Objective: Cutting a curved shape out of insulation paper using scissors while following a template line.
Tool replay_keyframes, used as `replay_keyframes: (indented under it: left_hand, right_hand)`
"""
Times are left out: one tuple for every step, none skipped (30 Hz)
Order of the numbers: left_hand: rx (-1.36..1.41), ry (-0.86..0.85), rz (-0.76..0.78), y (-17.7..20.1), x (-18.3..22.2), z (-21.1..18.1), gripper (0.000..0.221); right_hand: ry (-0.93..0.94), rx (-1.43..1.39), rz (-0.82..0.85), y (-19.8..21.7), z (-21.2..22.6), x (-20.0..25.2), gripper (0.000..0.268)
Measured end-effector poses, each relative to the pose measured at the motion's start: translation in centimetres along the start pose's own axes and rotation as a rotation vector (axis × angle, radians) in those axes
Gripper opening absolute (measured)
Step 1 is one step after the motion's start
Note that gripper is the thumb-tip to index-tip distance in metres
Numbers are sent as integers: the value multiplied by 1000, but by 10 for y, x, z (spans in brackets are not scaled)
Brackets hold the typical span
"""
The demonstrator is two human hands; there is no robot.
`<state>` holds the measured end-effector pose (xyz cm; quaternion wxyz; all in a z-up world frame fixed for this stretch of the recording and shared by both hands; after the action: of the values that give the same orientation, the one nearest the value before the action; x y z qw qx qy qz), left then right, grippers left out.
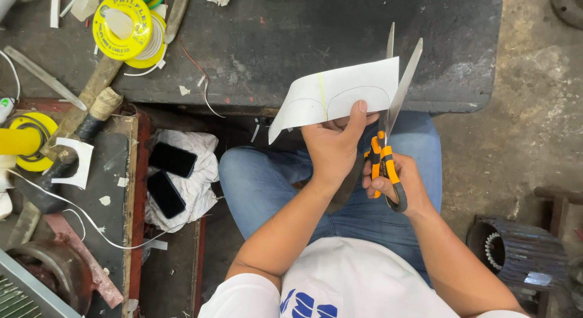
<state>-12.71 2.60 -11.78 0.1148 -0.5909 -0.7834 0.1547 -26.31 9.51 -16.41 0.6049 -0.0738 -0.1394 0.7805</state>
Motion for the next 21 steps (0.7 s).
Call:
replay_keyframes:
  left_hand:
    - [-1, 3, 1, 0, 0, 3, 56]
    - [-2, 7, 2, 0, 1, 5, 56]
    - [-1, 8, -1, 1, 0, 4, 56]
    - [-1, 8, 1, 1, 0, 3, 55]
    - [-2, 8, 3, 1, 0, 1, 55]
    - [-1, 9, 2, 0, 0, 2, 55]
    - [-2, 13, -5, 0, 0, 2, 55]
    - [-2, 18, -12, 1, 0, 3, 56]
    - [-3, 20, -14, 1, 0, 3, 56]
    - [2, 22, -13, 2, -1, 4, 55]
    - [8, 23, -12, 2, -1, 4, 55]
    - [8, 24, -14, 3, -2, 4, 55]
    - [-2, 26, -12, 4, -2, 3, 55]
    - [-12, 27, -10, 5, -2, 2, 55]
    - [-11, 26, -13, 7, -3, 2, 55]
    - [-11, 28, -7, 8, -3, 3, 55]
    - [-11, 31, -1, 9, -4, 4, 55]
    - [-10, 32, -4, 10, -4, 2, 55]
    - [-24, 29, -2, 10, -5, 1, 55]
    - [-37, 26, 1, 11, -6, -1, 56]
    - [-35, 26, -2, 11, -6, -4, 56]
  right_hand:
    - [-4, 10, -2, 0, 1, 0, 45]
    - [-9, 20, -4, 0, 2, 0, 45]
    - [-11, 21, -3, 1, -1, 0, 45]
    - [-6, 19, -8, 2, -5, -1, 43]
    - [-1, 16, -13, 3, -8, -1, 40]
    - [-2, 16, -13, 3, -7, -1, 40]
    - [1, 20, -14, 1, -7, -1, 38]
    - [4, 24, -16, 0, -7, -1, 37]
    - [1, 24, -15, 2, -10, -1, 37]
    - [-2, 13, -21, 4, -14, -1, 37]
    - [-4, 3, -26, 6, -17, -1, 37]
    - [-6, 4, -25, 5, -17, -1, 37]
    - [-2, 9, -32, 5, -17, -1, 35]
    - [2, 13, -38, 5, -17, 0, 33]
    - [1, 14, -36, 5, -18, 0, 33]
    - [-6, 13, -40, 6, -19, 0, 33]
    - [-15, 12, -46, 6, -20, 1, 33]
    - [-17, 12, -44, 5, -19, 1, 33]
    - [-20, 23, -44, 4, -17, 1, 32]
    - [-23, 33, -45, 3, -16, 1, 30]
    - [-25, 35, -43, 4, -16, 1, 30]
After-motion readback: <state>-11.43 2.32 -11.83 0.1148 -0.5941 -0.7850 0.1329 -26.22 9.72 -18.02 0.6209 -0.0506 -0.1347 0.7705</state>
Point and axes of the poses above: each hand's wrist, its own x-axis away from the middle knuckle, its own y-axis out of the back of the hand, z = x × y, the point moved 2 cm from there along -x, towards the middle knuckle, and after that the axes turned 6 degrees about -x, right-handed, at the moved point
